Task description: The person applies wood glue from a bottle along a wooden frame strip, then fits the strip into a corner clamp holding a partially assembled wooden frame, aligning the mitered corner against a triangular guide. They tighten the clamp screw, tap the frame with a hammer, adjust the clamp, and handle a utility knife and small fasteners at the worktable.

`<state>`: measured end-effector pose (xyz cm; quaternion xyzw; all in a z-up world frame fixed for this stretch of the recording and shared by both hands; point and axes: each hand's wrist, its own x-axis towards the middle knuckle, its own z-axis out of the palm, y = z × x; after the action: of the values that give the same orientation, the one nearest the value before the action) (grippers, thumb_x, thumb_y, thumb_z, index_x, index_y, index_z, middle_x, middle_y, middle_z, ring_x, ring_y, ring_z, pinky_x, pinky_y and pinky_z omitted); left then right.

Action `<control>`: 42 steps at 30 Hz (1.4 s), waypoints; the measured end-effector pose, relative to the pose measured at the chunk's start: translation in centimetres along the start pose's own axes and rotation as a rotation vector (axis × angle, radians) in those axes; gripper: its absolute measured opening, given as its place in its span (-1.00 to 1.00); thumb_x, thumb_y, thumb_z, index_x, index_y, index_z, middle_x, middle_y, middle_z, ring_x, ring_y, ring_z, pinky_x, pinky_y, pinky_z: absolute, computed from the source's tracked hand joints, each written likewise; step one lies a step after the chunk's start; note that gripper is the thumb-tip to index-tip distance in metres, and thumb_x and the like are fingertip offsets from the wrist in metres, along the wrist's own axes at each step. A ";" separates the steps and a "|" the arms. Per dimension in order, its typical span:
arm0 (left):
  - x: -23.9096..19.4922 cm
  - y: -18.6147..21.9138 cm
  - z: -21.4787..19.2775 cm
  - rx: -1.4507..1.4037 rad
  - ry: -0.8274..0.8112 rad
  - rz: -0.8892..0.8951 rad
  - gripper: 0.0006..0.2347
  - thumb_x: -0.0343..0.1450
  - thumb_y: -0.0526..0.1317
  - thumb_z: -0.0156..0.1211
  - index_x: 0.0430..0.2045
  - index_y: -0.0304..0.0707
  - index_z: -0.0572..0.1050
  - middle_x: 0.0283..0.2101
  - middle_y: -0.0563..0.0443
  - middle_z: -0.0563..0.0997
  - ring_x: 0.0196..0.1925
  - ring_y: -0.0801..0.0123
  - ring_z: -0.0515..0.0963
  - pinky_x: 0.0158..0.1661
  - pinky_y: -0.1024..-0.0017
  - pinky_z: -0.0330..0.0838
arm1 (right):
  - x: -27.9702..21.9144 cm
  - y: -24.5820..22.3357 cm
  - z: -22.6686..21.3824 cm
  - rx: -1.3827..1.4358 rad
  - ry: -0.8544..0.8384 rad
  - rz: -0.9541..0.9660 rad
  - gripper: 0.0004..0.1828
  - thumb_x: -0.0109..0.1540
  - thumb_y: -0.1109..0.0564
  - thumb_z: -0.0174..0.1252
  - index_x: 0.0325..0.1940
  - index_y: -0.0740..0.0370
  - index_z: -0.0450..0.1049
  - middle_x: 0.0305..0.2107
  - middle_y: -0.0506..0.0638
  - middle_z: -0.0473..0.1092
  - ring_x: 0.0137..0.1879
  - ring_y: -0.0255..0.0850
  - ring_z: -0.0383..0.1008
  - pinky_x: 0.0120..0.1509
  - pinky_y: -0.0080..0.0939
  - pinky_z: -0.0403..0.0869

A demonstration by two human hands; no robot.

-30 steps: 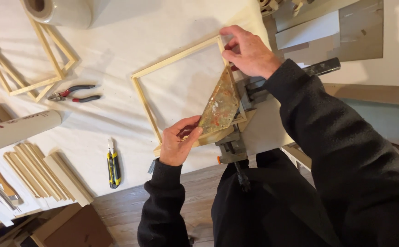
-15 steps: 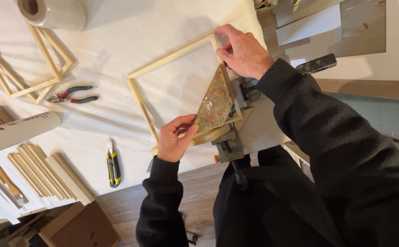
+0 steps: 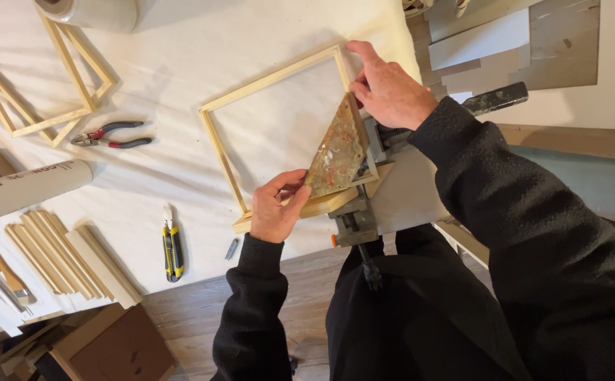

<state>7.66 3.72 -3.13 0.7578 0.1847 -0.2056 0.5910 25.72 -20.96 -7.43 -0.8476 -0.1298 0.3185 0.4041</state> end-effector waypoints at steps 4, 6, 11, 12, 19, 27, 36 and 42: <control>-0.5 1.3 0.2 0.087 0.056 0.030 -0.73 0.41 -0.30 0.29 -0.02 -0.44 0.60 -0.16 -0.11 0.74 -0.15 0.39 0.70 -0.03 0.44 0.60 | -0.7 -1.4 -0.6 -0.068 -0.029 0.013 -0.40 0.41 0.20 0.00 0.49 0.25 -0.03 -0.20 0.19 0.52 -0.24 -0.02 0.61 -0.13 -0.09 0.61; -1.9 2.8 -0.5 0.098 0.060 0.021 -0.69 0.41 -0.28 0.30 0.02 -0.41 0.56 -0.13 -0.11 0.73 -0.08 0.35 0.70 -0.02 0.41 0.59 | -3.3 -3.7 -2.2 -0.145 0.039 -0.048 -0.46 0.41 0.19 0.04 0.45 0.30 0.07 -0.21 0.17 0.53 -0.25 -0.05 0.60 -0.17 -0.08 0.60; -4.1 2.2 -3.0 0.462 0.040 0.348 -0.47 0.27 -0.26 0.47 0.13 -0.42 0.43 0.07 -0.24 0.56 0.13 -0.01 0.52 0.12 0.17 0.38 | -9.4 -5.4 -2.4 -0.173 0.171 -0.161 -0.55 0.38 0.09 0.13 0.34 0.28 0.33 -0.20 0.09 0.53 -0.13 -0.15 0.60 -0.06 -0.11 0.61; -4.5 1.2 -3.3 0.573 0.026 0.378 -0.44 0.22 -0.26 0.47 0.11 -0.40 0.42 0.08 -0.21 0.54 0.15 -0.02 0.48 0.19 0.09 0.30 | -9.8 -4.7 -1.6 -0.308 0.107 -0.237 -0.57 0.32 0.01 0.20 0.22 0.22 0.37 -0.14 0.08 0.53 -0.03 -0.15 0.56 0.11 -0.04 0.55; -4.7 -3.5 -3.7 0.791 0.033 0.464 -0.50 0.22 -0.51 0.26 0.11 -0.30 0.49 0.04 -0.02 0.56 0.14 0.11 0.53 0.28 0.09 0.31 | -5.5 -5.6 -0.2 -0.597 -0.140 -0.746 0.11 -0.02 -0.24 0.33 0.49 0.29 0.13 0.33 0.17 0.29 0.52 0.09 0.18 0.59 0.29 0.05; -4.1 -4.1 -4.3 0.726 0.010 0.447 -0.54 0.19 -0.49 0.30 0.02 -0.29 0.54 -0.02 -0.04 0.61 0.08 0.07 0.56 0.12 0.16 0.41 | -4.6 -9.3 -0.1 -0.692 -0.404 -0.567 0.22 -0.07 -0.13 0.45 0.59 -0.06 -0.01 0.20 -0.06 0.37 0.39 -0.11 0.22 0.57 0.11 -0.06; -3.4 -2.9 -5.1 0.677 -0.110 0.418 -0.55 0.16 -0.49 0.33 -0.03 -0.28 0.56 -0.08 0.01 0.61 0.02 0.11 0.56 0.02 0.23 0.49 | -5.2 -9.9 -0.1 -0.870 -0.362 -0.555 0.25 -0.08 -0.07 0.46 0.61 -0.05 -0.02 0.11 0.06 0.38 0.36 -0.05 0.26 0.63 0.05 0.04; -3.8 -2.7 -5.2 0.656 -0.129 0.391 -0.52 0.15 -0.48 0.35 0.00 -0.27 0.55 -0.05 -0.01 0.61 0.05 0.09 0.55 -0.03 0.24 0.52 | -5.1 -10.2 0.5 -0.947 -0.391 -0.575 0.30 -0.08 -0.03 0.47 0.63 -0.03 -0.09 0.19 0.05 0.36 0.36 -0.07 0.26 0.62 0.01 0.05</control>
<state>3.54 9.23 -2.19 0.9130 -0.0765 -0.1844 0.3558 21.92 -16.56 2.42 -0.7920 -0.5549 0.2538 0.0204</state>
